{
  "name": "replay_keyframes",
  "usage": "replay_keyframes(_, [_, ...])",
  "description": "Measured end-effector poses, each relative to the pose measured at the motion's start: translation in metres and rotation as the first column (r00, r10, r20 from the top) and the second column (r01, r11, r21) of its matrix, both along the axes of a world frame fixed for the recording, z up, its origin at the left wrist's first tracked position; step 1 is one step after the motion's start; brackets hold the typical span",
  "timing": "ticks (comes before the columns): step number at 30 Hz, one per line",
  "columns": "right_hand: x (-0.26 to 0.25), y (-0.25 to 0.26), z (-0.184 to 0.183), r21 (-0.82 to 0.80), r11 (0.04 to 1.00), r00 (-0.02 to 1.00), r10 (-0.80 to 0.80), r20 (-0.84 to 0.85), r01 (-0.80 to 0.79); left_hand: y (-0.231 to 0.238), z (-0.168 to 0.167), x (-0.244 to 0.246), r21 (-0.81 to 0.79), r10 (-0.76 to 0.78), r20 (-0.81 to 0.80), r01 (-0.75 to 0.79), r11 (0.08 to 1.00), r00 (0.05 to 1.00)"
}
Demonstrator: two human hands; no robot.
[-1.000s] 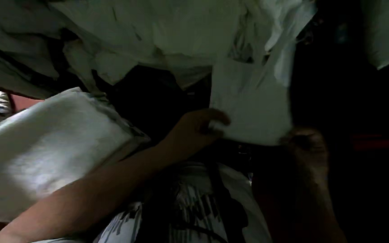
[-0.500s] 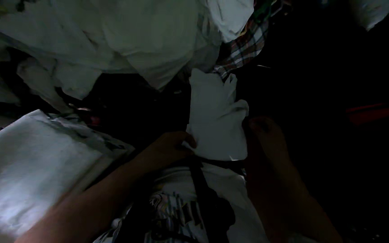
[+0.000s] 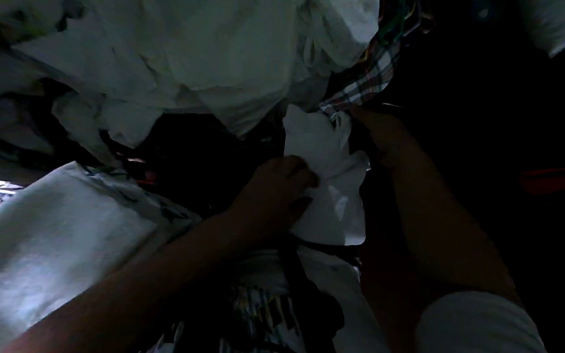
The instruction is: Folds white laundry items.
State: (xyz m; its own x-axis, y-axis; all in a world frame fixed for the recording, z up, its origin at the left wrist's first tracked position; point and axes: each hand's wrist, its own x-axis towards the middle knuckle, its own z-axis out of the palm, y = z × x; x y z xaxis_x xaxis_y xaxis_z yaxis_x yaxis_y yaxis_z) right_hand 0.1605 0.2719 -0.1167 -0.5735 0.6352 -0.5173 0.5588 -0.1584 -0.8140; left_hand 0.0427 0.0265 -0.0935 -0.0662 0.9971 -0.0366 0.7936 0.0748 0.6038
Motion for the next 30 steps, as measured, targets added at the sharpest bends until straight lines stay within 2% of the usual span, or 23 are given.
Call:
replay_keyframes(2, [-0.005, 0.004, 0.005, -0.08, 0.997, 0.999, -0.016, -0.046, 0.012, 0.013, -0.011, 0.007, 0.073, -0.19, -0.097, 0.197, 0.978, 0.977])
replay_keyframes(4, [-0.005, 0.004, 0.011, -0.108, 0.994, 0.999, 0.008, -0.052, -0.013, 0.016, -0.029, 0.016, 0.081, -0.276, -0.144, 0.289, 0.954, 0.951])
replay_keyframes(6, [-0.003, 0.003, 0.018, -0.077, 0.996, 0.999, 0.052, -0.006, -0.053, 0.016, -0.04, 0.021, 0.077, -0.298, -0.152, 0.312, 0.947, 0.942])
replay_keyframes(11, [-0.007, 0.006, 0.016, 0.046, 0.991, 0.965, 0.11, 0.239, -0.124, 0.019, -0.043, 0.023, 0.041, -0.319, -0.134, 0.326, 0.944, 0.938])
replay_keyframes(13, [-0.011, 0.003, 0.02, 0.085, 0.983, 0.952, 0.137, 0.274, -0.166, 0.02, -0.043, 0.023, 0.052, -0.31, -0.114, 0.317, 0.947, 0.944])
replay_keyframes(15, [-0.011, 0.0, 0.021, 0.114, 0.981, 0.968, 0.127, 0.218, -0.155, 0.019, -0.044, 0.022, 0.045, -0.301, -0.122, 0.308, 0.95, 0.946])
replay_keyframes(20, [0.007, 0.002, 0.028, -0.086, 0.995, 0.996, 0.053, -0.068, -0.059, 0.017, -0.048, 0.019, 0.05, -0.265, -0.099, 0.271, 0.961, 0.959])
replay_keyframes(21, [0.011, 0.004, 0.03, -0.125, 0.991, 0.995, 0.034, -0.09, -0.045, 0.017, -0.048, 0.019, 0.047, -0.264, -0.088, 0.269, 0.962, 0.961])
replay_keyframes(23, [0.015, 0.004, 0.037, -0.13, 0.991, 1.0, 0.002, -0.024, -0.005, 0.017, -0.05, 0.019, 0.04, -0.261, -0.075, 0.264, 0.964, 0.962])
replay_keyframes(25, [0.018, 0.004, 0.042, -0.068, 0.997, 0.996, 0.038, 0.084, -0.032, 0.017, -0.05, 0.02, 0.036, -0.259, -0.071, 0.262, 0.964, 0.963])
replay_keyframes(27, [0.018, 0.004, 0.045, 0.086, 0.982, 0.967, 0.145, 0.208, -0.166, 0.017, -0.049, 0.02, 0.037, -0.256, -0.069, 0.259, 0.965, 0.964])
replay_keyframes(28, [0.016, 0.002, 0.048, 0.214, 0.939, 0.932, 0.198, 0.305, -0.27, 0.017, -0.048, 0.02, 0.037, -0.258, -0.067, 0.261, 0.965, 0.964])
replay_keyframes(30, [0.012, -0.005, 0.052, 0.432, 0.784, 0.844, 0.208, 0.494, -0.446, 0.017, -0.048, 0.02, 0.044, -0.256, -0.064, 0.259, 0.965, 0.965])
